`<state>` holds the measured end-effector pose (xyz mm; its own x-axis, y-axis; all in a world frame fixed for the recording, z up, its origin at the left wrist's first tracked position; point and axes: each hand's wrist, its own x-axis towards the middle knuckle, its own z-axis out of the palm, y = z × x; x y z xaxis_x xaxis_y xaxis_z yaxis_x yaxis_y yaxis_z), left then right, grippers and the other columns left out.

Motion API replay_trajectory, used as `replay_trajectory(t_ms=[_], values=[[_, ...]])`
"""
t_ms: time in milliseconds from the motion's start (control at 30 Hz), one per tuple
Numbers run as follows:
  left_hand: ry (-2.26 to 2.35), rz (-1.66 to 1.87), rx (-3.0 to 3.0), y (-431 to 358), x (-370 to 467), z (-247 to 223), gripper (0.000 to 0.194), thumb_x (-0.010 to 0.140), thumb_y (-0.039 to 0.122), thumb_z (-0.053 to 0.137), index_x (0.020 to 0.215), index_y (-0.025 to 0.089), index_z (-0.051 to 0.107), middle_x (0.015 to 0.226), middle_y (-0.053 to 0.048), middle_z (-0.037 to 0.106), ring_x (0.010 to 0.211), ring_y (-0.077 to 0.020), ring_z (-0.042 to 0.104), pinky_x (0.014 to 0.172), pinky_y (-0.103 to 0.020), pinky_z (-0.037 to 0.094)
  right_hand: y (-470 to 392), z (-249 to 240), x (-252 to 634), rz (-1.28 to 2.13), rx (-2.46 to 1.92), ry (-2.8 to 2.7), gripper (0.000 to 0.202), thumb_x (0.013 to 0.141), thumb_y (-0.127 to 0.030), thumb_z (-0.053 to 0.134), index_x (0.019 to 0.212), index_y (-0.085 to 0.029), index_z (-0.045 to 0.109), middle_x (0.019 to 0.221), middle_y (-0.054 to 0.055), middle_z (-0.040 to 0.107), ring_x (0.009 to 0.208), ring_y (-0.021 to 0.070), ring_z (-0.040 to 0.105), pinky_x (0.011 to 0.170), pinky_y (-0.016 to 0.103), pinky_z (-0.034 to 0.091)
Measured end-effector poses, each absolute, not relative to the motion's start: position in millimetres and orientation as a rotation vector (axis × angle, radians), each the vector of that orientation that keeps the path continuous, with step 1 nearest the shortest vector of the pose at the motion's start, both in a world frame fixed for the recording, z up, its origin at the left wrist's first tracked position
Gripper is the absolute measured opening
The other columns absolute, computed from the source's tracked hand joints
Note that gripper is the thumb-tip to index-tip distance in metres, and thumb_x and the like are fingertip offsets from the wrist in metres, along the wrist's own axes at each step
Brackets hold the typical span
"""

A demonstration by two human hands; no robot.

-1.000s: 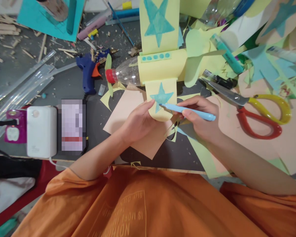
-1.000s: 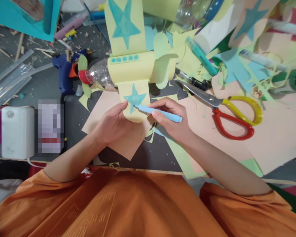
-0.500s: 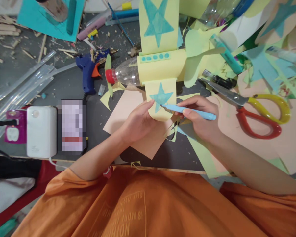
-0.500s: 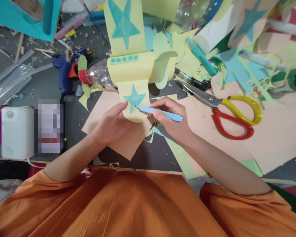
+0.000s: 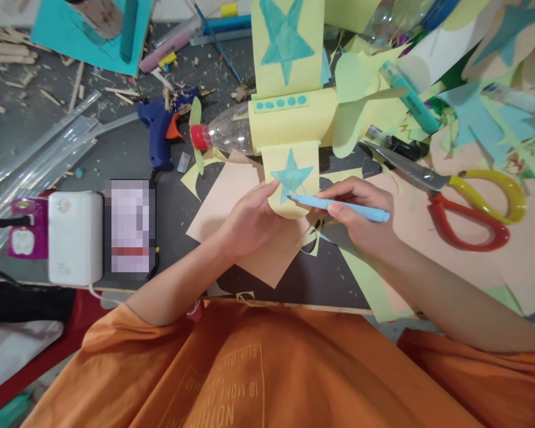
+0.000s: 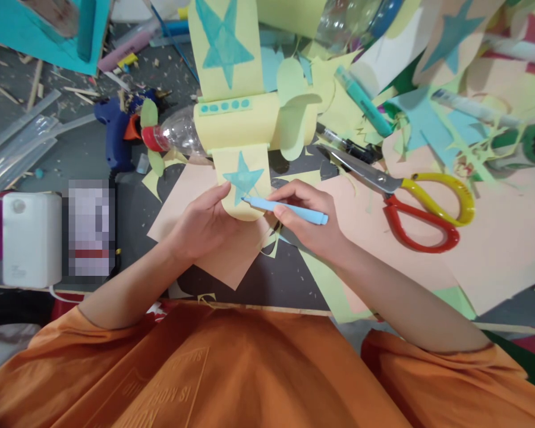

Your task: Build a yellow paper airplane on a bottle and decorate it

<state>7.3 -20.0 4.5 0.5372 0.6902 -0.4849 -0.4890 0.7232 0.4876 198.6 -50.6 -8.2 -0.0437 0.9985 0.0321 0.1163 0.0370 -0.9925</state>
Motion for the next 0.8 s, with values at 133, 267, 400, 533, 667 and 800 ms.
replay_trajectory(t_ms=[133, 267, 400, 533, 667, 800], values=[[0.727, 0.708, 0.299, -19.4, 7.2, 3.9, 0.029, 0.1, 0.026, 0.052, 0.088, 0.018, 0.077, 0.097, -0.005, 0.08, 0.105, -0.0225, 0.073, 0.098, -0.032, 0.052, -50.4, -7.7, 198.0, 1.15, -1.239, -1.283, 0.01, 0.084, -0.036, 0.076, 0.081, -0.026, 0.075, 0.074, 0.001, 0.076, 0.065, 0.0179, 0.07, 0.056, 0.033, 0.058], [0.739, 0.706, 0.288, -19.4, 7.9, 3.9, 0.031, 0.1, 0.026, 0.048, 0.09, 0.019, 0.076, 0.098, -0.004, 0.08, 0.107, -0.0228, 0.073, 0.1, -0.035, 0.053, -50.2, -7.9, 197.7, 1.165, -1.239, -1.231, 0.011, 0.084, -0.037, 0.077, 0.082, -0.027, 0.075, 0.072, 0.001, 0.075, 0.065, 0.0187, 0.071, 0.056, 0.033, 0.059], [0.728, 0.705, 0.328, -19.8, 8.3, 4.6, 0.036, 0.102, 0.026, 0.044, 0.089, 0.017, 0.076, 0.099, -0.005, 0.08, 0.107, -0.023, 0.073, 0.1, -0.035, 0.053, -50.3, -8.2, 198.0, 1.182, -1.198, -1.246, 0.01, 0.083, -0.037, 0.077, 0.081, -0.027, 0.075, 0.073, 0.0, 0.076, 0.063, 0.0174, 0.071, 0.054, 0.031, 0.057], [0.722, 0.709, 0.343, -19.7, 8.4, 4.7, 0.029, 0.1, 0.028, 0.051, 0.089, 0.018, 0.076, 0.099, -0.005, 0.08, 0.11, -0.0239, 0.072, 0.1, -0.033, 0.052, -50.9, -8.4, 198.4, 1.182, -1.239, -1.254, 0.011, 0.083, -0.037, 0.077, 0.08, -0.027, 0.075, 0.074, 0.001, 0.076, 0.064, 0.0187, 0.071, 0.055, 0.034, 0.058], [0.717, 0.726, 0.325, -20.0, 8.5, 3.9, 0.03, 0.1, 0.026, 0.05, 0.09, 0.019, 0.077, 0.098, -0.003, 0.08, 0.104, -0.0216, 0.073, 0.098, -0.031, 0.052, -51.3, -9.9, 198.8, 1.17, -1.252, -1.201, 0.005, 0.084, -0.033, 0.075, 0.083, -0.029, 0.075, 0.073, 0.0, 0.076, 0.066, 0.0196, 0.072, 0.057, 0.035, 0.059], [0.723, 0.718, 0.319, -21.2, 7.5, 3.7, 0.032, 0.101, 0.026, 0.048, 0.091, 0.018, 0.077, 0.096, -0.004, 0.08, 0.1, -0.0208, 0.073, 0.095, -0.03, 0.051, -51.6, -9.4, 198.1, 1.164, -1.248, -1.223, 0.006, 0.083, -0.033, 0.075, 0.083, -0.028, 0.075, 0.075, 0.001, 0.076, 0.066, 0.0191, 0.072, 0.056, 0.033, 0.059]])
